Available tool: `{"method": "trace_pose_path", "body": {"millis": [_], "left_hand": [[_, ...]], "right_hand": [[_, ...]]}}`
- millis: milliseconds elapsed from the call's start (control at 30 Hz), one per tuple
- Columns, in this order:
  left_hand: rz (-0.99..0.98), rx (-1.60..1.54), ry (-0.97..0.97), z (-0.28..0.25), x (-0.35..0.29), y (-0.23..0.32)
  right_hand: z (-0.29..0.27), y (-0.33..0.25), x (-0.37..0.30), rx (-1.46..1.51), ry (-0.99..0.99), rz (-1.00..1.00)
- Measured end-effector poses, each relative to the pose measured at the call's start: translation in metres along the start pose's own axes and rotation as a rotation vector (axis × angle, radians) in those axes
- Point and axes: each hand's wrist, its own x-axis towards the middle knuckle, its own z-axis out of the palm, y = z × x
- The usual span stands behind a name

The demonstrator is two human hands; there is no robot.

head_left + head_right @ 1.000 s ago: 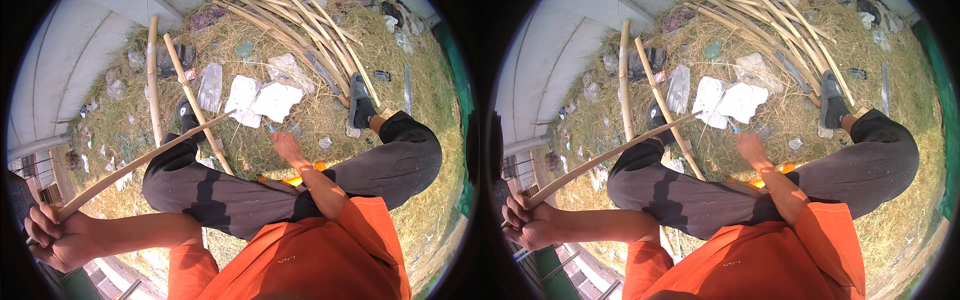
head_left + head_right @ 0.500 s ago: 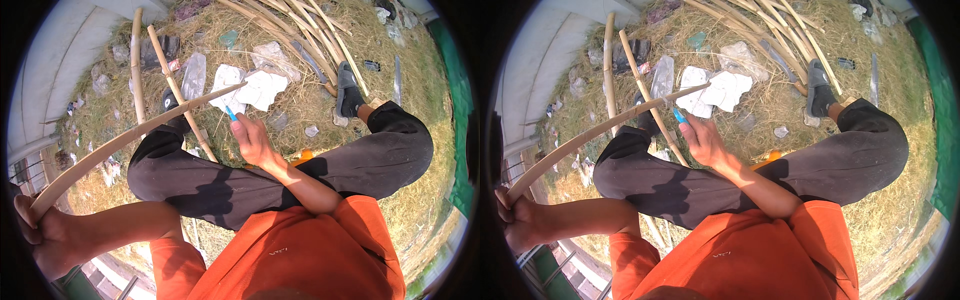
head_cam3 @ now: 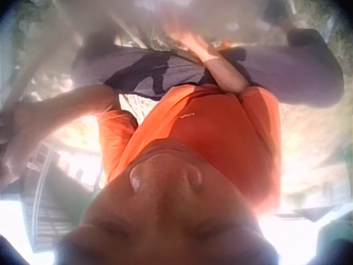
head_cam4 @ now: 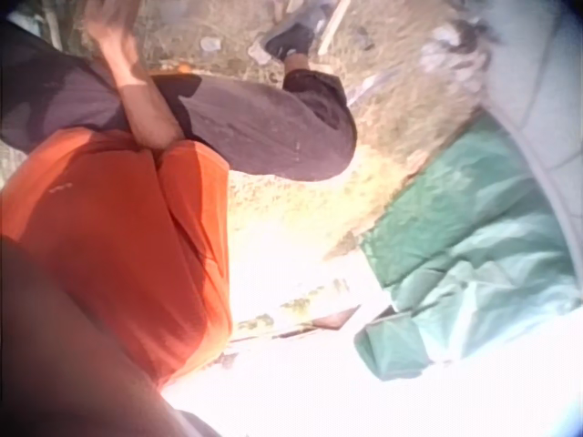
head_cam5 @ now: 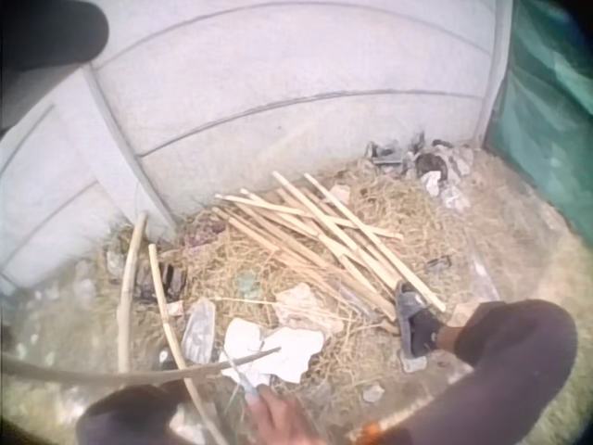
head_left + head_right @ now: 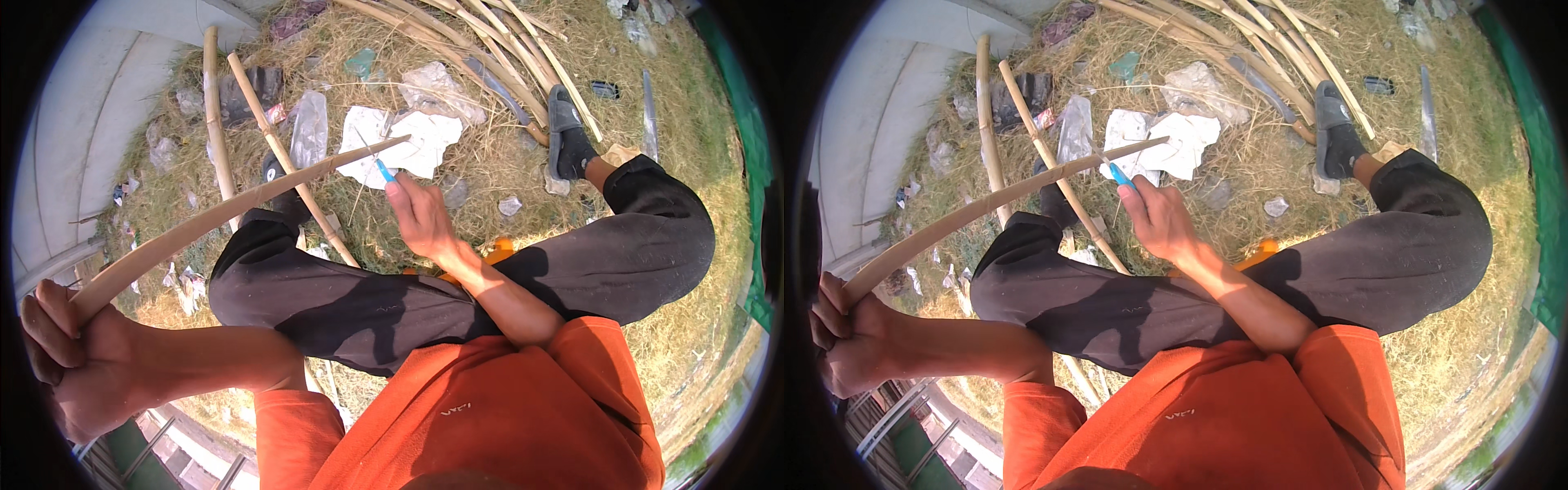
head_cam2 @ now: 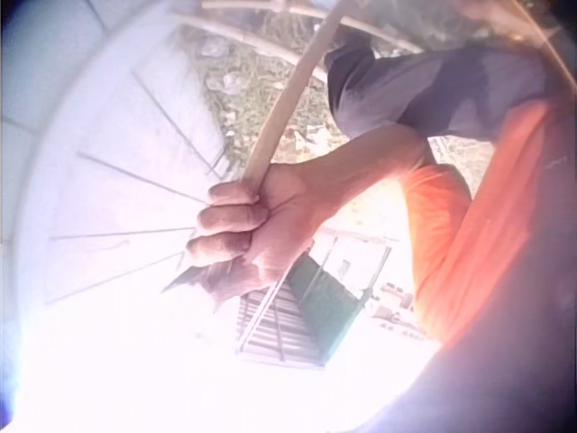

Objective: The person sits on the ground and uses a small knife to shave the surface of a thin bamboo stick. They hold the stick with their left hand and scrape along its length with the knife in their right hand, rotating the stick to work on different sides.

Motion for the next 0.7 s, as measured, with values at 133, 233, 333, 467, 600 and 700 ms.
{"method": "trace_pose_path", "body": {"millis": [133,233,333,467,600,700], "left_hand": [[-0.019,0.050,0.051,0.007,-0.006,0.003],[-0.135,-0.153,-0.044,-0.007,-0.001,0.010],[-0.169,-0.237,-0.161,-0.020,0.004,0.010],[-0.197,-0.275,-0.238,-0.025,0.007,0.009],[-0.163,-0.212,-0.246,-0.016,0.006,0.010],[-0.100,-0.112,-0.166,-0.016,0.007,0.005]], "right_hand": [[0.000,-0.025,0.005,-0.067,-0.068,0.076],[0.004,-0.023,0.009,-0.144,-0.057,0.120],[-0.001,-0.006,0.016,-0.236,-0.081,0.159],[-0.013,0.024,0.021,-0.367,-0.104,0.244],[-0.021,0.058,0.026,-0.463,-0.181,0.412],[-0.012,0.078,0.029,-0.438,-0.145,0.390]]}}
